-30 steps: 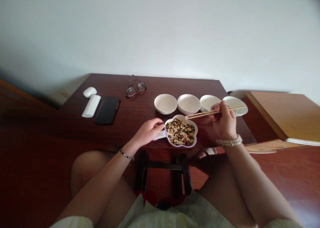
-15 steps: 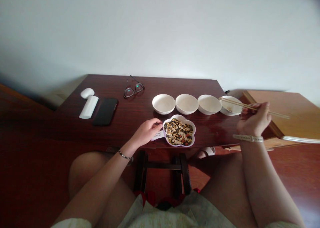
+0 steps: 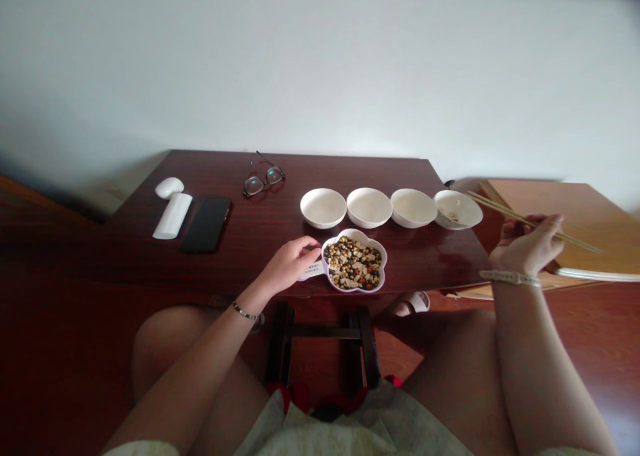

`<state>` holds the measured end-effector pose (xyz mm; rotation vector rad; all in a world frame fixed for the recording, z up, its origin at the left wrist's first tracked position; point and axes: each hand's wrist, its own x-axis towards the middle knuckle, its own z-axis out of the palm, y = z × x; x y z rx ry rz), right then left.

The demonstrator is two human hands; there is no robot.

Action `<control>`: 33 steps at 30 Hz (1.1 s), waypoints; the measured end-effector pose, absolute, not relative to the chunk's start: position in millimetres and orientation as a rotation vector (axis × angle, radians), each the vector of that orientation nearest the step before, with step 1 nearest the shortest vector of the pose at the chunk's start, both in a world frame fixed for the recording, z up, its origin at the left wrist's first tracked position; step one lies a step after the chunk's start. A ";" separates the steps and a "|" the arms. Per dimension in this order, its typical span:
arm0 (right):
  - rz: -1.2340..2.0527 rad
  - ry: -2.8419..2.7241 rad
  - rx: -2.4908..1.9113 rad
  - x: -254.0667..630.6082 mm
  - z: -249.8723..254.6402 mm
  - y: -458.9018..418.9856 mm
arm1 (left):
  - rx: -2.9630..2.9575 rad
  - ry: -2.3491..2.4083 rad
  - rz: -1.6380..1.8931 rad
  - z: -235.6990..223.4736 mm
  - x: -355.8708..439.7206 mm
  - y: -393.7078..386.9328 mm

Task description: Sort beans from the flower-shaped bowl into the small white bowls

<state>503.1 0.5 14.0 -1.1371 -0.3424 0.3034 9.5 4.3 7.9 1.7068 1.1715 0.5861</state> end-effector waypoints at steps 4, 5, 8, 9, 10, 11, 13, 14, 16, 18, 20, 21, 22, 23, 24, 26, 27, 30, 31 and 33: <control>0.248 -0.328 -1.037 493.4 12.3 3.3 | 1.705 1.170 0.587 8.1 9.3 4.4; 0.275 -0.347 -1.022 490.5 11.5 4.4 | 1.704 1.173 0.586 8.1 9.3 4.3; 0.368 -0.432 -0.986 479.4 8.8 8.7 | 1.708 1.181 0.586 8.0 9.3 4.2; 0.395 -0.465 -0.976 474.5 7.9 10.4 | 1.710 1.183 0.586 7.8 9.2 4.1; 0.417 -0.497 -0.968 468.8 7.3 12.0 | 1.713 1.183 0.588 7.6 9.2 4.1; 0.437 -0.526 -0.963 462.3 6.9 13.3 | 1.716 1.183 0.589 7.5 9.2 4.2; 0.477 -0.592 -0.963 447.5 7.3 14.6 | 1.721 1.182 0.589 7.2 9.1 4.1; 0.503 -0.635 -0.966 439.5 8.2 14.5 | 1.720 1.182 0.590 7.1 9.1 4.1; 0.565 -0.747 -0.954 423.6 11.2 13.4 | 1.716 1.180 0.591 7.1 9.2 3.9; 0.621 -0.822 -0.928 409.0 15.1 12.0 | 1.712 1.179 0.596 7.1 9.3 3.7; 0.674 -0.864 -0.923 396.8 18.5 11.3 | 1.719 1.176 0.603 6.9 9.4 3.5; 0.703 -0.885 -0.929 391.5 19.7 11.2 | 1.724 1.171 0.606 6.8 9.4 3.3; 0.729 -0.908 -0.936 386.8 20.4 11.2 | 1.728 1.165 0.610 6.6 9.3 3.2; 0.753 -0.929 -0.940 382.6 20.6 11.1 | 1.729 1.158 0.615 6.5 9.3 3.1; 0.776 -0.953 -0.946 378.7 20.5 11.0 | 1.728 1.151 0.618 6.3 9.2 3.0; 0.805 -1.009 -0.969 372.2 19.6 10.1 | 1.721 1.149 0.618 6.3 8.9 2.7; 0.811 -1.045 -0.990 369.5 19.0 9.4 | 1.719 1.151 0.616 6.4 8.7 2.6; 0.815 -1.188 -1.074 363.0 18.3 6.5 | 1.719 1.155 0.603 7.0 8.2 2.4; 0.816 -1.226 -1.095 361.0 18.5 5.4 | 1.719 1.154 0.600 7.2 8.1 2.4; 0.828 -1.291 -1.124 356.7 19.6 3.2 | 1.719 1.151 0.597 7.5 8.0 2.2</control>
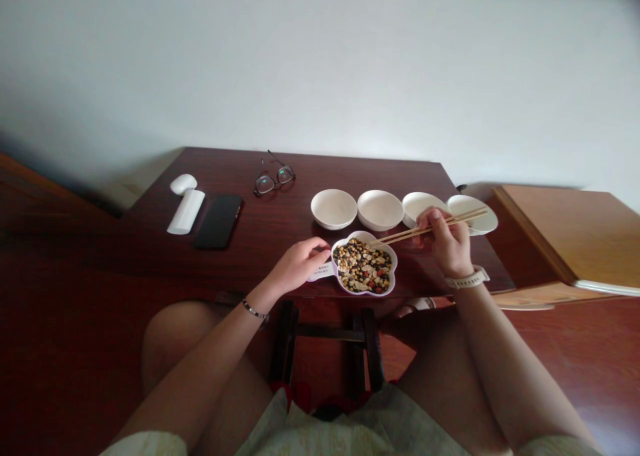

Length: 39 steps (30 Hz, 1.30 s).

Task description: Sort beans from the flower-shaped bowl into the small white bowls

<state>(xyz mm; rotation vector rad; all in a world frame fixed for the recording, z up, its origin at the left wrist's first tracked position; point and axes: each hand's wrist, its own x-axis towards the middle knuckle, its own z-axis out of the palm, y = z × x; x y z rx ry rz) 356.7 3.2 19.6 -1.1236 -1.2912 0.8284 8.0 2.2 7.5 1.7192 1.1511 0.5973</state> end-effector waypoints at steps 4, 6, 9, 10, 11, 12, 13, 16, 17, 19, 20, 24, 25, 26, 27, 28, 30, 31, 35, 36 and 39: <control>0.846 -1.406 -1.128 346.6 21.9 -1.0 | 1.719 1.151 0.599 7.4 8.5 1.9; 0.851 -1.434 -1.120 341.8 22.3 -2.4 | 1.722 1.149 0.604 7.2 8.8 1.7; 0.854 -1.439 -1.115 336.8 22.3 -3.3 | 1.724 1.150 0.607 7.0 8.7 1.6; 0.850 -1.440 -1.111 335.7 22.2 -3.4 | 1.724 1.152 0.607 7.0 8.6 1.6; 0.843 -1.442 -1.106 335.0 22.2 -3.5 | 1.725 1.152 0.608 6.9 8.4 1.7; 0.836 -1.444 -1.101 334.5 22.2 -3.5 | 1.728 1.151 0.610 6.9 8.2 1.7; 0.829 -1.444 -1.095 334.3 22.1 -3.6 | 1.733 1.149 0.612 6.8 8.1 1.7; 0.823 -1.433 -1.086 335.4 21.8 -4.5 | 1.740 1.145 0.609 6.4 7.6 1.9; 0.819 -1.428 -1.085 336.3 21.7 -5.1 | 1.740 1.146 0.606 6.2 7.5 2.0; 0.785 -1.425 -1.084 338.5 21.4 -6.7 | 1.739 1.146 0.607 5.7 7.4 2.2; 0.757 -1.433 -1.084 339.5 21.3 -7.7 | 1.741 1.147 0.607 5.5 7.4 2.3; 0.685 -1.497 -1.086 341.0 22.1 -12.3 | 1.738 1.157 0.594 5.0 7.5 2.9; 0.676 -1.524 -1.086 340.5 22.5 -13.2 | 1.736 1.159 0.589 4.8 7.6 3.0; 0.663 -1.550 -1.083 339.6 22.8 -13.9 | 1.736 1.159 0.586 4.7 7.6 3.0; 0.644 -1.574 -1.080 338.4 23.2 -14.4 | 1.737 1.157 0.587 4.4 7.6 3.0; 0.624 -1.593 -1.077 337.2 23.4 -14.6 | 1.738 1.156 0.591 4.1 7.7 3.0; 0.594 -1.608 -1.070 334.8 23.5 -14.6 | 1.736 1.151 0.603 3.5 7.7 3.0; 0.591 -1.607 -1.065 333.9 23.4 -14.5 | 1.732 1.149 0.607 3.2 7.8 3.0; 0.615 -1.576 -1.059 333.4 22.4 -14.1 | 1.719 1.142 0.601 3.2 8.0 3.3; 0.629 -1.562 -1.062 334.0 22.2 -14.1 | 1.718 1.142 0.603 3.4 8.1 3.4; 0.689 -1.505 -1.065 335.5 21.5 -14.1 | 1.721 1.143 0.606 4.7 8.2 3.3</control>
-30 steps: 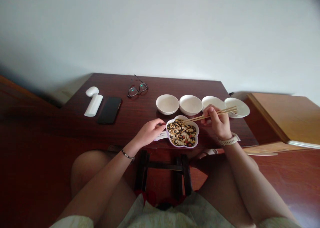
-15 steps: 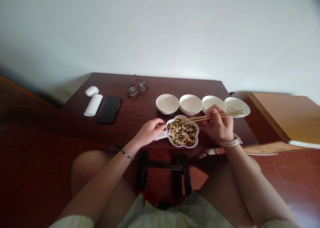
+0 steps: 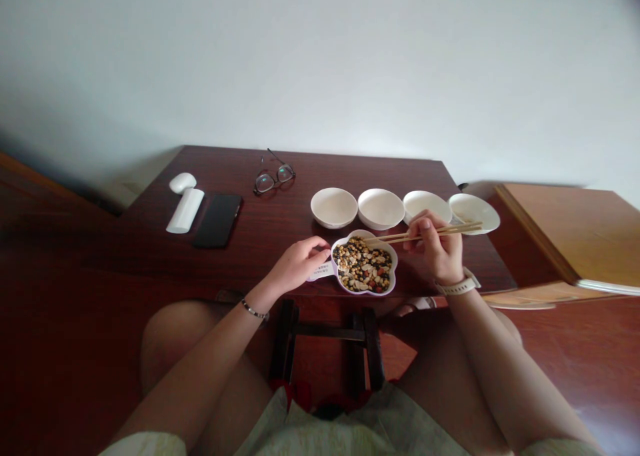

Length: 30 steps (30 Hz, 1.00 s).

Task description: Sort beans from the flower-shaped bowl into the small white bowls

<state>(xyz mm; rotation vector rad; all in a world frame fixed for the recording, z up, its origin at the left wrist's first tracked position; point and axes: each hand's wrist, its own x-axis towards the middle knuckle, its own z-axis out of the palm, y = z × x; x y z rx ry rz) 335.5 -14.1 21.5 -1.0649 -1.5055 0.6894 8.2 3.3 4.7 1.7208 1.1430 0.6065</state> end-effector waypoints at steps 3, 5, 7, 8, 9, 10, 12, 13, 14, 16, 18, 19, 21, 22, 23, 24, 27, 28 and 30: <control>0.751 -1.461 -1.061 334.4 20.7 -13.9 | 1.726 1.147 0.602 6.0 8.5 2.8; 0.767 -1.455 -1.070 331.8 19.9 -13.7 | 1.726 1.152 0.602 6.6 8.9 2.4; 0.768 -1.458 -1.080 328.5 18.8 -13.5 | 1.724 1.156 0.601 7.0 9.4 2.2; 0.768 -1.460 -1.082 327.0 18.3 -13.4 | 1.722 1.157 0.600 7.1 9.6 2.2; 0.773 -1.461 -1.082 325.6 17.9 -13.4 | 1.720 1.159 0.599 7.2 9.7 2.1; 0.780 -1.461 -1.082 324.6 17.8 -13.3 | 1.718 1.159 0.597 7.2 9.7 2.1; 0.784 -1.456 -1.079 323.7 18.2 -13.5 | 1.716 1.157 0.595 7.4 9.6 2.0; 0.778 -1.454 -1.075 324.0 18.8 -13.7 | 1.717 1.155 0.595 7.5 9.5 1.9; 0.768 -1.456 -1.071 324.8 19.5 -14.0 | 1.720 1.152 0.597 7.7 9.4 1.7; 0.746 -1.464 -1.063 327.4 21.0 -14.7 | 1.723 1.146 0.603 8.1 9.2 1.4; 0.732 -1.471 -1.065 330.7 22.3 -15.5 | 1.724 1.144 0.603 8.4 9.1 1.2; 0.728 -1.473 -1.071 332.3 22.9 -16.0 | 1.725 1.145 0.601 8.5 9.2 1.1; 0.708 -1.487 -1.088 334.5 24.0 -17.1 | 1.728 1.153 0.598 8.5 9.3 1.2; 0.688 -1.507 -1.098 335.0 24.8 -17.8 | 1.730 1.157 0.598 8.4 9.4 1.4; 0.663 -1.532 -1.106 334.9 25.7 -18.5 | 1.731 1.159 0.597 8.3 9.4 1.5; 0.637 -1.555 -1.112 334.4 26.7 -19.2 | 1.731 1.160 0.596 8.1 9.5 1.7; 0.560 -1.617 -1.117 331.1 29.6 -21.0 | 1.735 1.165 0.591 7.6 9.7 2.1; 0.537 -1.632 -1.112 329.9 30.2 -21.3 | 1.736 1.166 0.593 7.5 9.7 2.1; 0.497 -1.660 -1.099 327.8 30.4 -21.3 | 1.738 1.166 0.600 7.4 9.8 2.1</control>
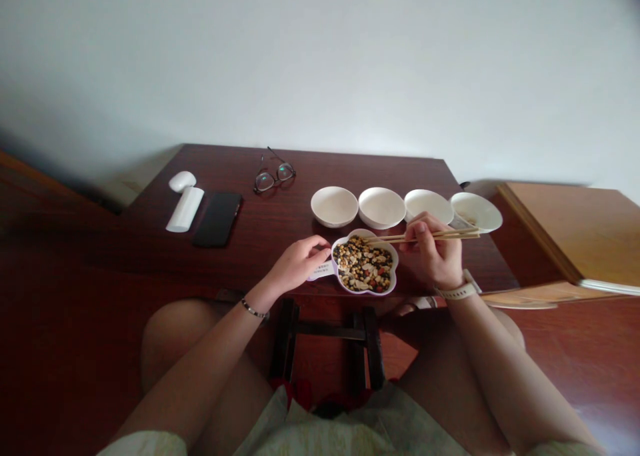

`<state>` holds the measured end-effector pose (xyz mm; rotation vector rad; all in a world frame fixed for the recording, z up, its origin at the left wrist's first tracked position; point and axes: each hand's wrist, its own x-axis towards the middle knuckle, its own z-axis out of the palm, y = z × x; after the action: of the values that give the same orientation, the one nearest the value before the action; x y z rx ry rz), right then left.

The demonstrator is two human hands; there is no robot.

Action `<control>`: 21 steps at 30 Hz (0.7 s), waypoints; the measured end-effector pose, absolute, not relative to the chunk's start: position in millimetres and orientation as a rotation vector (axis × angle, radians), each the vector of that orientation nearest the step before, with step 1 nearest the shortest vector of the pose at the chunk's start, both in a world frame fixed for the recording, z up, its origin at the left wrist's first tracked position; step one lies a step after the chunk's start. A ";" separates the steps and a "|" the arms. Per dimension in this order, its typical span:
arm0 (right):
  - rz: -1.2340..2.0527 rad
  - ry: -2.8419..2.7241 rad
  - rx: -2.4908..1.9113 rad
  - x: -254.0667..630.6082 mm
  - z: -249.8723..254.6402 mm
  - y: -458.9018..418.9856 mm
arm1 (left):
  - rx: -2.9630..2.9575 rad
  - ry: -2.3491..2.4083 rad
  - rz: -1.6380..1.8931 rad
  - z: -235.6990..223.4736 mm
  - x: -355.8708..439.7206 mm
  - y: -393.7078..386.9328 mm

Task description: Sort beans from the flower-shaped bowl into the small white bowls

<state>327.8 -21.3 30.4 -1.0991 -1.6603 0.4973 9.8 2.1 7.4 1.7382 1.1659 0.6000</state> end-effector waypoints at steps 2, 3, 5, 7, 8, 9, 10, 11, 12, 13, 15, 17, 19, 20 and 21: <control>0.486 -1.667 -1.084 326.7 29.5 -20.9 | 1.738 1.164 0.601 7.5 9.9 1.9; 0.490 -1.661 -1.083 326.4 28.8 -20.6 | 1.737 1.165 0.598 7.6 9.9 1.8; 0.509 -1.638 -1.090 326.4 27.3 -20.1 | 1.731 1.170 0.592 7.8 9.9 1.7; 0.547 -1.589 -1.102 326.6 26.1 -19.8 | 1.726 1.173 0.588 8.0 9.8 1.6; 0.579 -1.554 -1.103 326.8 25.6 -19.6 | 1.725 1.174 0.587 8.0 9.7 1.6; 0.618 -1.511 -1.099 327.0 25.2 -19.2 | 1.724 1.173 0.586 7.9 9.6 1.6; 0.657 -1.465 -1.091 327.1 24.9 -18.7 | 1.725 1.172 0.584 7.9 9.6 1.5; 0.690 -1.423 -1.082 327.3 24.6 -18.0 | 1.726 1.171 0.586 7.9 9.6 1.4; 0.713 -1.384 -1.074 327.5 24.3 -16.9 | 1.727 1.170 0.587 7.9 9.6 1.3; 0.725 -1.346 -1.068 327.8 24.0 -15.6 | 1.727 1.170 0.587 8.0 9.7 1.2; 0.724 -1.266 -1.058 328.9 23.1 -12.0 | 1.725 1.168 0.587 8.3 9.7 1.2; 0.721 -1.191 -1.046 332.0 21.6 -7.3 | 1.727 1.163 0.586 8.6 9.5 1.5; 0.706 -1.141 -1.038 339.1 19.7 -1.5 | 1.731 1.158 0.588 8.6 9.2 2.0; 0.685 -1.120 -1.039 344.8 18.7 1.7 | 1.733 1.158 0.589 8.5 8.9 2.3; 0.654 -1.093 -1.041 352.3 17.7 5.1 | 1.735 1.160 0.589 8.2 8.7 2.5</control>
<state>352.3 5.1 17.7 -1.0414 -1.0932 0.6537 8.7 2.5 8.2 1.7349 1.1600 0.5893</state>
